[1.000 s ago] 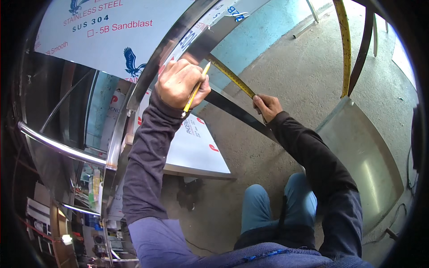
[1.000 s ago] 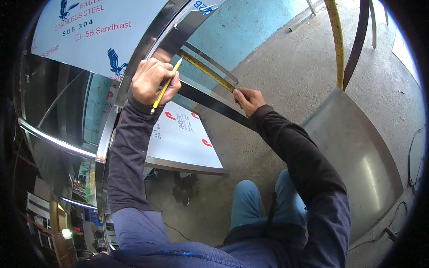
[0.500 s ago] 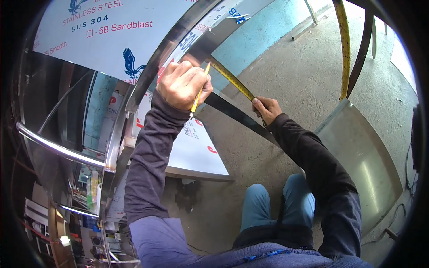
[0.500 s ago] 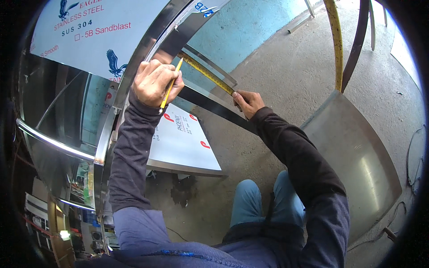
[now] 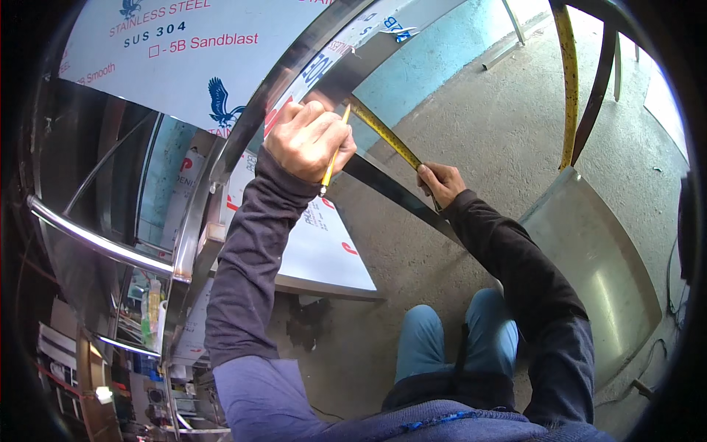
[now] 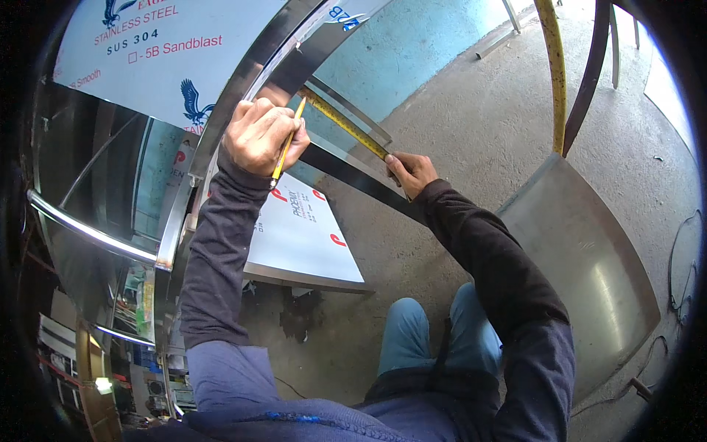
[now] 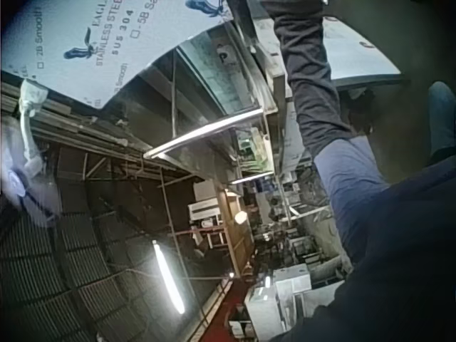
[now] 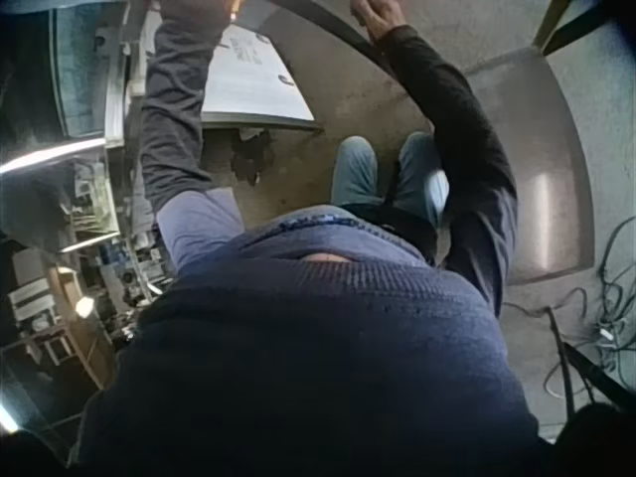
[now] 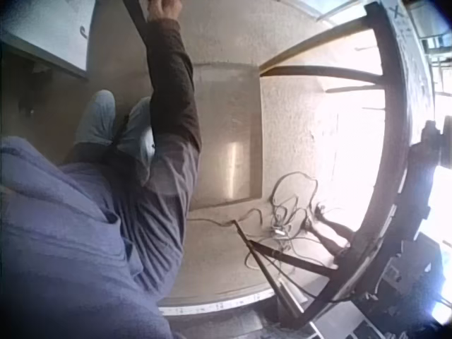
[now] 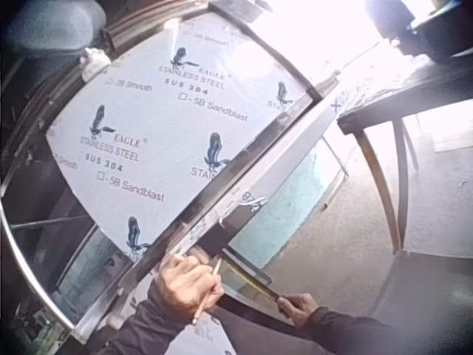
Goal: The person measures and marks a metal sheet using a measuring tape, pencil, and marker in a workshop environment.
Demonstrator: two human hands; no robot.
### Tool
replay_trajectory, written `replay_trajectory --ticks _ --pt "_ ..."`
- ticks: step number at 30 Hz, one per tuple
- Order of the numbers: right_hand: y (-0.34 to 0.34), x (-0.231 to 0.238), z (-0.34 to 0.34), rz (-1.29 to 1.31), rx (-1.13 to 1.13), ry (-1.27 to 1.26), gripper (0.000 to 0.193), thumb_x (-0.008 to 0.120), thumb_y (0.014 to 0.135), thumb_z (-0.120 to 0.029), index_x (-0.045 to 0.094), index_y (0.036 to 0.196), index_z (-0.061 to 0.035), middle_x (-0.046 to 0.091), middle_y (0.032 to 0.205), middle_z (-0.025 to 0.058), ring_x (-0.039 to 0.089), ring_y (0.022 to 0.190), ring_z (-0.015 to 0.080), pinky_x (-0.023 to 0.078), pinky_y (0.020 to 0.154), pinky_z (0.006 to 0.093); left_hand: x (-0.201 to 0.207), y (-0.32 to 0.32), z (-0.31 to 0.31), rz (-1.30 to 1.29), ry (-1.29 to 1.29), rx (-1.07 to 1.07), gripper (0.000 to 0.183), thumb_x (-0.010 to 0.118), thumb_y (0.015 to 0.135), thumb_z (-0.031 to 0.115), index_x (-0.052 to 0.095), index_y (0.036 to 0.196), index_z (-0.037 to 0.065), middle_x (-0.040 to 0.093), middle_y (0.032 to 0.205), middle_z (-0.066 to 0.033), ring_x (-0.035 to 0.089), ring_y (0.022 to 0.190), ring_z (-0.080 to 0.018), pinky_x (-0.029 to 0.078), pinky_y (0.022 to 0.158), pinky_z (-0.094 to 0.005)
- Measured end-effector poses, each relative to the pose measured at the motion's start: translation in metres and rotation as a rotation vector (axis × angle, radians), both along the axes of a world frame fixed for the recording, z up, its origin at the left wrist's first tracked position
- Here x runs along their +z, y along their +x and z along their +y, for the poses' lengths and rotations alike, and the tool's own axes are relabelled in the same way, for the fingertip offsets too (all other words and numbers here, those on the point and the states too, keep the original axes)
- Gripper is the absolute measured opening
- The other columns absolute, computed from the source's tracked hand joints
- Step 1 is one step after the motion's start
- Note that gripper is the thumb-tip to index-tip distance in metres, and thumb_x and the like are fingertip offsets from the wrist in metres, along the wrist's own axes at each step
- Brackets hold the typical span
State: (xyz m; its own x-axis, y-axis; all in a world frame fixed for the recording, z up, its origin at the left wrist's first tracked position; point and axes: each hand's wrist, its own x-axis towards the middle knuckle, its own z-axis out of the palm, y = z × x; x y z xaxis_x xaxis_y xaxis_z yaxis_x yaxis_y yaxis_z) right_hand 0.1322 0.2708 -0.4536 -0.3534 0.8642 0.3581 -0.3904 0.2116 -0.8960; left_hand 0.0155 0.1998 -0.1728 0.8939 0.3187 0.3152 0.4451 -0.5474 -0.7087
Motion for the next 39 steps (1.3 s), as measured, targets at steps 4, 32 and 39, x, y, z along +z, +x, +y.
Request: replay_trajectory --ticks 4,32,39 --pt "-0.0015 -0.0006 0.0018 -0.015 -0.007 0.020 0.040 0.049 0.095 -0.033 0.059 0.073 -0.0002 0.054 0.061 0.0050 0.045 0.053 0.0123 0.039 0.049 0.0294 0.0000 0.0002 0.0012 -0.003 0.001 -0.007 0.021 0.073 0.060 0.001 0.055 0.068 0.009 0.060 0.069 -0.0006 0.055 0.061 -0.0151 0.039 0.060 -0.0289" --pt "0.0026 0.0070 -0.0048 0.021 0.034 -0.043 0.036 0.049 0.095 -0.029 0.058 0.075 -0.0008 0.053 0.062 0.0040 0.044 0.055 0.0117 0.039 0.050 0.0283 -0.0007 0.0022 -0.0010 0.020 0.018 0.040 0.020 0.072 0.060 0.001 0.055 0.067 0.009 0.061 0.069 -0.0011 0.056 0.061 -0.0151 0.040 0.060 -0.0293" --pt "0.0005 0.0052 -0.0036 0.019 0.035 -0.034 0.034 0.049 0.096 -0.027 0.058 0.075 -0.0013 0.053 0.062 0.0037 0.043 0.054 0.0112 0.039 0.049 0.0284 -0.0017 0.0008 0.0034 -0.020 0.027 -0.026 0.021 0.071 0.057 0.000 0.054 0.066 0.009 0.058 0.065 0.0000 0.054 0.059 -0.0150 0.039 0.059 -0.0288"
